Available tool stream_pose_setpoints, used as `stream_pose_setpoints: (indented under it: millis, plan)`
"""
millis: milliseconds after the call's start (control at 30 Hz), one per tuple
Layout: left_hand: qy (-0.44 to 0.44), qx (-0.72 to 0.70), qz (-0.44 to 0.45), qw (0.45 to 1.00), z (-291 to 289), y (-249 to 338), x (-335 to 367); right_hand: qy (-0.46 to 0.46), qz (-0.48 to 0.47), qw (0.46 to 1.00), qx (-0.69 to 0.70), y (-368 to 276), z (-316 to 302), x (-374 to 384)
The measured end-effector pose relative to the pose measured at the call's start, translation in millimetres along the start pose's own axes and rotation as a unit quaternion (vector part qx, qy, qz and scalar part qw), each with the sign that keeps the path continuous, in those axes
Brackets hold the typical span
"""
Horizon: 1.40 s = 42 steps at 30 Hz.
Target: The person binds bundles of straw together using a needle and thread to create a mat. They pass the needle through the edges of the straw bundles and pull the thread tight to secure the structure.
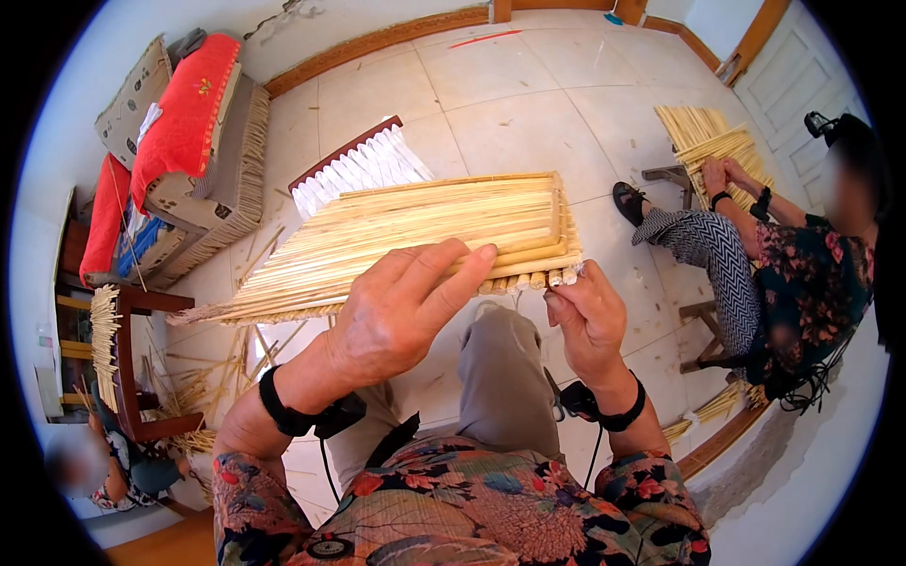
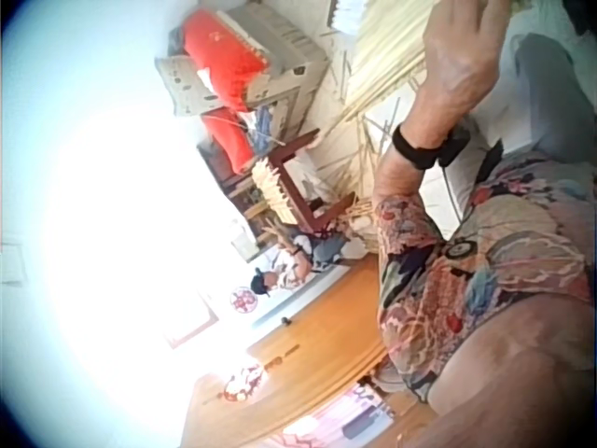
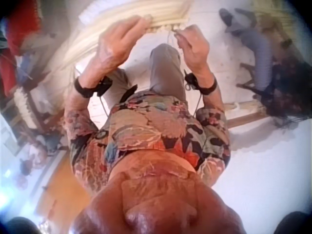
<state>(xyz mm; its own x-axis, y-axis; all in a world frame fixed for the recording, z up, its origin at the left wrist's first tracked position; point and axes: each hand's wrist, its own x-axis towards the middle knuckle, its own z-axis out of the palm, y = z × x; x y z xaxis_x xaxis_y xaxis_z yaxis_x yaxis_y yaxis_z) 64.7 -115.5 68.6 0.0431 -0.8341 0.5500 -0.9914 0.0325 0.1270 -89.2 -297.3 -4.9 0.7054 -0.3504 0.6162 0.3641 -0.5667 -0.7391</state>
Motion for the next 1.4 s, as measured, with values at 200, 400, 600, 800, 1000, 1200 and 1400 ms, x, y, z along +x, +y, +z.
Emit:
stream_pose_setpoints:
  millis: [200,400,600,800,1000,1200,1400]
  plan:
    - [-0.009,-0.004,0.005,1.000,0.4,1.0,0.7,0.036,0.028,0.997,0.055,-3.1,10.3,-4.8]
    - [-0.011,-0.003,0.007,1.000,0.3,1.5,2.5,0.005,0.067,0.997,0.030,-8.4,1.3,2.5]
    - [-0.003,0.008,0.007,1.000,3.2,3.9,-0.5,-0.011,0.048,0.999,0.018,-3.3,-5.5,-3.3]
    - [-0.007,0.009,0.010,1.000,5.6,6.7,0.1,-0.051,0.069,0.996,0.002,-13.5,-19.3,-8.9]
    - [-0.007,0.001,0.007,1.000,6.5,5.9,0.1,-0.037,0.143,0.987,0.057,-11.6,-16.0,-13.3]
    - [-0.012,-0.004,0.004,1.000,4.7,5.4,0.8,-0.037,0.096,0.995,-0.014,-10.3,-11.7,-6.1]
    - [-0.012,-0.012,0.005,1.000,7.6,4.6,0.9,-0.047,0.102,0.993,-0.031,-13.3,-12.8,-1.3]
